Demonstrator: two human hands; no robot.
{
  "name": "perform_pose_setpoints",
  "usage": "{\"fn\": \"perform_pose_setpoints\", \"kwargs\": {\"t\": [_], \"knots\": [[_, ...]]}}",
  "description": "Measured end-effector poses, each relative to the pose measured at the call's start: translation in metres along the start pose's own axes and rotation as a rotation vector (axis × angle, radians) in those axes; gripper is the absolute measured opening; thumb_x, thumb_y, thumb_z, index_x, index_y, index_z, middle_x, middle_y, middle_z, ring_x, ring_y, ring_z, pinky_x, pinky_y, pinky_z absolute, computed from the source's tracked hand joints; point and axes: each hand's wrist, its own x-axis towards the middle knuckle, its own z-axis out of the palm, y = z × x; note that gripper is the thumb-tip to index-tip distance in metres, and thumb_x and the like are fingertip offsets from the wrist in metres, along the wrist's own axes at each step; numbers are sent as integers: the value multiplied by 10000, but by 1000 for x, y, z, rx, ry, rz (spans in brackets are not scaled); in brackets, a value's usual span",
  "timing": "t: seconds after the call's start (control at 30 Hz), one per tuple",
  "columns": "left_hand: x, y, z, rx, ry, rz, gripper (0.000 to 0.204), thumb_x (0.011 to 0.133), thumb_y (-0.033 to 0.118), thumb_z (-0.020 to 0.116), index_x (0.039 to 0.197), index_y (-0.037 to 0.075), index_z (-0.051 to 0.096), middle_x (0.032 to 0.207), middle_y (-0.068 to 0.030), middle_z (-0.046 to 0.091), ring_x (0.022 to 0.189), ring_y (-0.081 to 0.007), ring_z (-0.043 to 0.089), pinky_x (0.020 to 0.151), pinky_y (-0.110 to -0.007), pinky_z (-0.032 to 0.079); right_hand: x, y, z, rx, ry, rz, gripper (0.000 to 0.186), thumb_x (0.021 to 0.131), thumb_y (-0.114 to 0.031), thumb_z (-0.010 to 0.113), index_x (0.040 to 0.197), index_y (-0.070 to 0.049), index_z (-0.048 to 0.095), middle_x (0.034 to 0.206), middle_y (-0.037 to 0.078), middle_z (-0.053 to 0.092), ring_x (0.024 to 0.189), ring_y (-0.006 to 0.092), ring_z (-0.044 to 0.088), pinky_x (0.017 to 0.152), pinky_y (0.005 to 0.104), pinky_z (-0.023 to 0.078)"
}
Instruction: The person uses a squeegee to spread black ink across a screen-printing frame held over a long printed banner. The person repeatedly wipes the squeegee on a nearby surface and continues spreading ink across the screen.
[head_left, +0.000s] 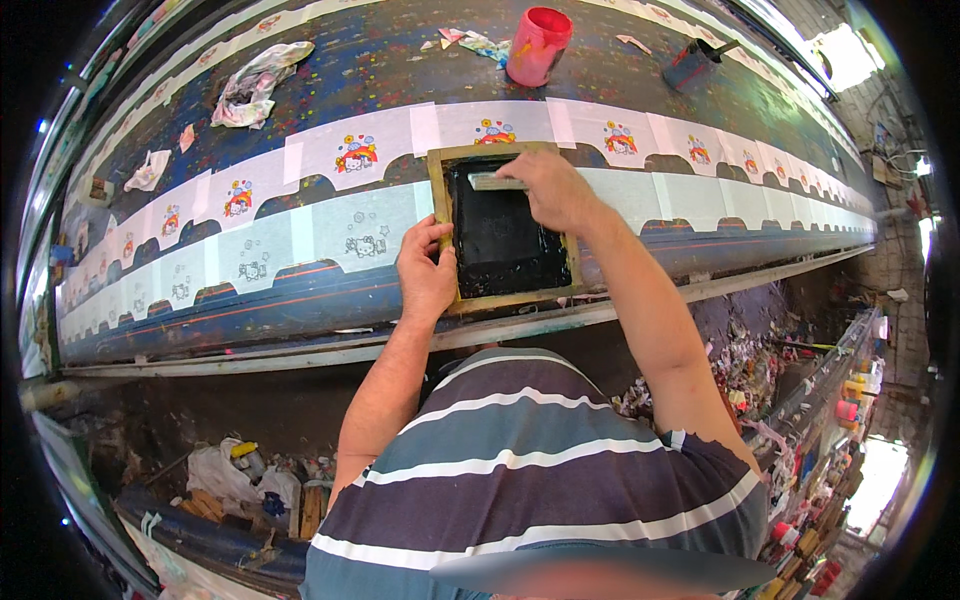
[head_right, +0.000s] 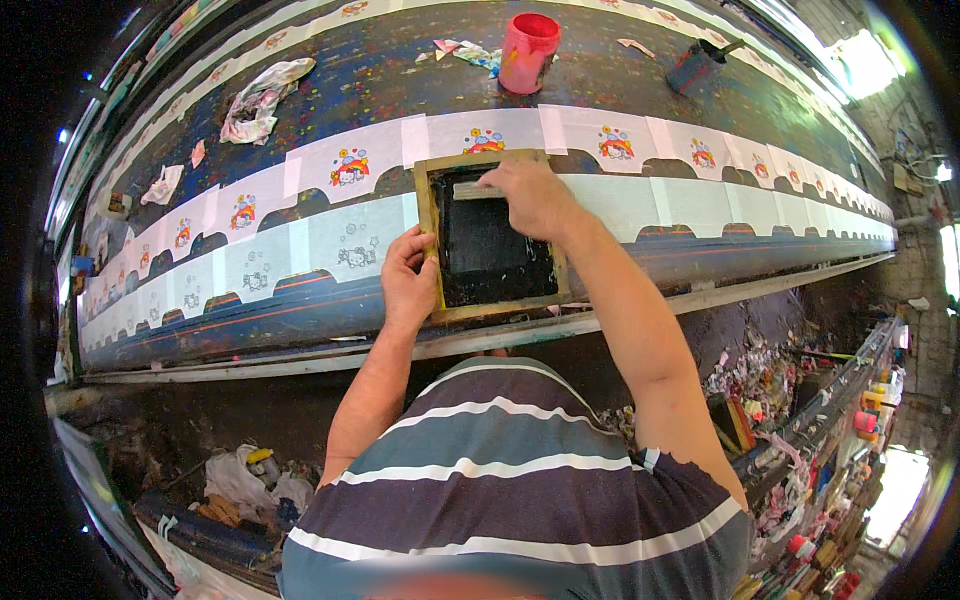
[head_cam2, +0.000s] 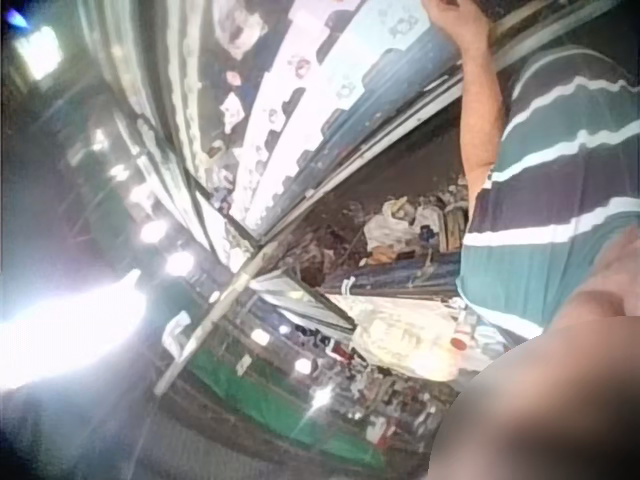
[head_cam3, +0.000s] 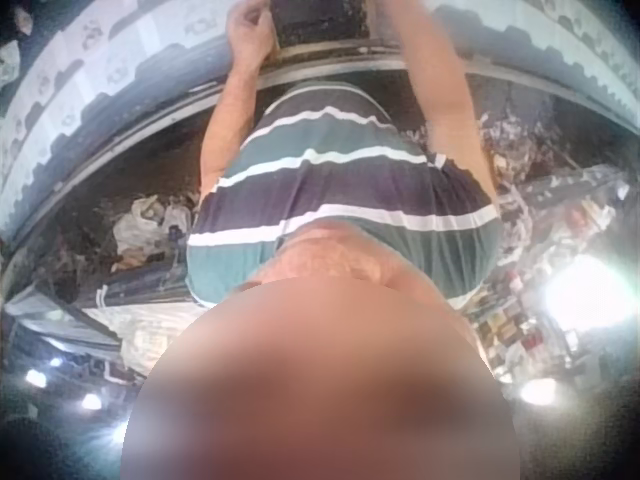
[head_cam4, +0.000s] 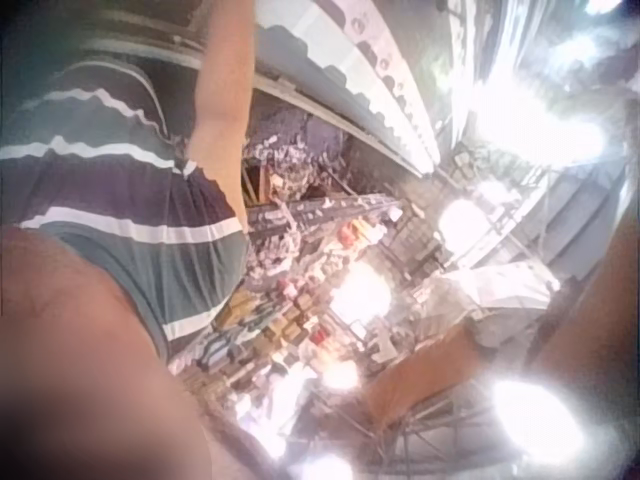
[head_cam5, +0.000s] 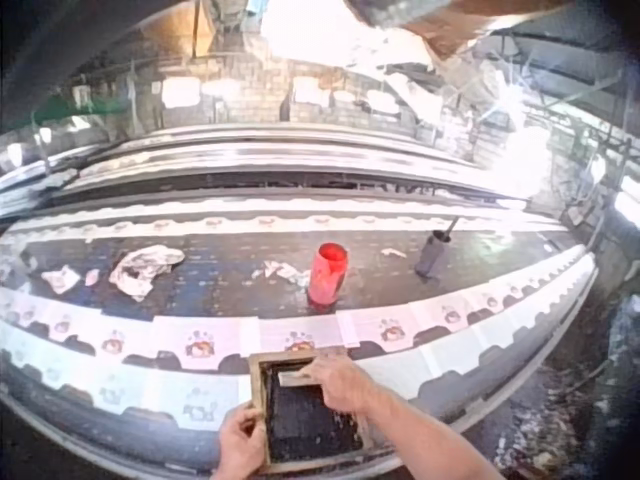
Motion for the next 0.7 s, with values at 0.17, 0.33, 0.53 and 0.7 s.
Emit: {"fn": "perform_pose_setpoints", "kwargs": {"t": [0.17, 0.33, 0.53, 0.7], "knots": [[0, -1, -1, 59, 0, 57, 388, 941, -115, 760, 1290, 54, 781, 1521, -208, 674, 1351, -341, 711, 1090, -418, 617, -57, -47, 17, -56, 45, -68, 458, 823, 44, 702, 1250, -98, 791, 1177, 131, 750, 1112, 384, 686, 967, 504, 543], [-4, 0, 2, -13, 19, 25, 381, 939, -90, 742, 1283, 60, 807, 1555, -239, 664, 1381, -375, 692, 1129, -451, 587, -106, -98, 21, -38, 27, -69, 397, 870, -75, 756, 1267, -90, 767, 1210, 106, 737, 1144, 349, 677, 965, 491, 534], [-19, 5, 8, 205, 58, 204, 352, 915, -46, 753, 1235, 70, 842, 1592, -259, 651, 1472, -426, 613, 1274, -506, 444, -129, -113, 19, 48, 39, 15, 458, 836, -20, 795, 1290, -70, 768, 1274, 126, 732, 1211, 369, 681, 1048, 491, 545], [-16, 10, 12, 195, 73, 169, 418, 828, -95, 722, 1197, 60, 845, 1650, -263, 631, 1505, -429, 600, 1277, -501, 450, -145, -102, 17, 236, 202, 10, 464, 806, 31, 843, 1259, -53, 779, 1289, 135, 746, 1234, 383, 699, 1094, 501, 557]]}}
